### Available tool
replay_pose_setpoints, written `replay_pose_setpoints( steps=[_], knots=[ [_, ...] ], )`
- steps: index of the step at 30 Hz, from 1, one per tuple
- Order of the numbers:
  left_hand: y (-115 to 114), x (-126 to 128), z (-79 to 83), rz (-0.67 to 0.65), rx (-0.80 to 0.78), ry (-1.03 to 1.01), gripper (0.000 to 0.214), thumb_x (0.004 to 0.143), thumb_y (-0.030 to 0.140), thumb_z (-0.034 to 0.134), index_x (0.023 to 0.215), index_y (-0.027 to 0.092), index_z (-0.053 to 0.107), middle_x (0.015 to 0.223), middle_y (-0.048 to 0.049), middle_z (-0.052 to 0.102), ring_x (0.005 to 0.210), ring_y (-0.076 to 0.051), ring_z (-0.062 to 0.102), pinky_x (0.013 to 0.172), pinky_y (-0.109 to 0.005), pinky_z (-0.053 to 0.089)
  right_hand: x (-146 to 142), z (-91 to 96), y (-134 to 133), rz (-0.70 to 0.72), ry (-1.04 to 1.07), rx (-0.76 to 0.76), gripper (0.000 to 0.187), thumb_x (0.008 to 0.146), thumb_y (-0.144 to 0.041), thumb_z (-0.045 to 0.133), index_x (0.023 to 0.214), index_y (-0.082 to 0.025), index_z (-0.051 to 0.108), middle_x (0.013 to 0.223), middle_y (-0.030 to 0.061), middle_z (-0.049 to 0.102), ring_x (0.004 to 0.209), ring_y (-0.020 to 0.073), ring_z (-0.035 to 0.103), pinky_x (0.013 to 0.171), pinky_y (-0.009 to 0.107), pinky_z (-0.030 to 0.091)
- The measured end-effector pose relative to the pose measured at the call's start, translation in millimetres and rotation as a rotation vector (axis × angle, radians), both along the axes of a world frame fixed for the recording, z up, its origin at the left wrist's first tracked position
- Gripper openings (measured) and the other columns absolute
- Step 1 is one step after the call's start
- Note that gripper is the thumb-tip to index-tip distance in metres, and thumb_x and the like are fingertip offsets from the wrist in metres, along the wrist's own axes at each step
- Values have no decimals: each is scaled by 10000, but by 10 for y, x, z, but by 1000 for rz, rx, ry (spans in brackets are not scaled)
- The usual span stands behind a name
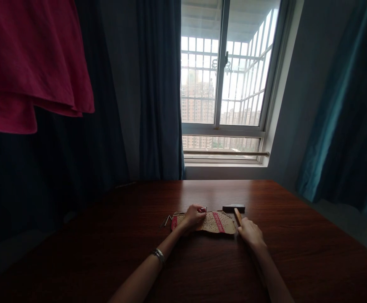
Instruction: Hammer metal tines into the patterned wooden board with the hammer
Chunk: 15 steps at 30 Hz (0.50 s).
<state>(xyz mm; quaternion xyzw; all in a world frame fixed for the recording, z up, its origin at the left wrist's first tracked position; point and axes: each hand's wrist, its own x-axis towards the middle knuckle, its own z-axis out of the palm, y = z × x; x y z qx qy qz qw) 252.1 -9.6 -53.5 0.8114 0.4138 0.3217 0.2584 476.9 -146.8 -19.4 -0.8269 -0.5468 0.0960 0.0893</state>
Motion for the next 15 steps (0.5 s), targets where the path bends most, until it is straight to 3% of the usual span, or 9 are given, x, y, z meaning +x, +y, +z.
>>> replay_pose_setpoints(
  steps=[5,8,12,15],
  knots=[
    [5,1,-6,-7,-4,-24,243,648,298,572,754,136,719,742,-22,663,695,-161,555,660,-225,388,21,-36,-4,-7,47,102,265,827,-246,394,977,-116,569,952,209,664,948,293,635,747,347,447],
    [5,3,-7,-10,-31,-30,232,649,293,574,744,138,718,737,-22,664,698,-163,562,653,-222,392,63,-24,33,-68,228,211,264,833,-278,378,929,-121,567,891,187,662,877,271,640,695,328,450],
    [0,3,-10,-17,-47,-54,242,653,284,572,766,133,723,731,-24,663,681,-158,565,630,-215,391,45,31,80,-120,799,418,212,786,-321,453,926,-174,512,723,49,610,506,141,553,434,247,386],
    [-1,2,-13,4,-47,-41,233,647,282,577,747,129,722,718,-26,663,674,-160,562,626,-219,391,-53,121,50,1,1279,438,243,720,-340,552,898,-191,484,649,-28,534,364,59,399,334,189,271]
  ],
)
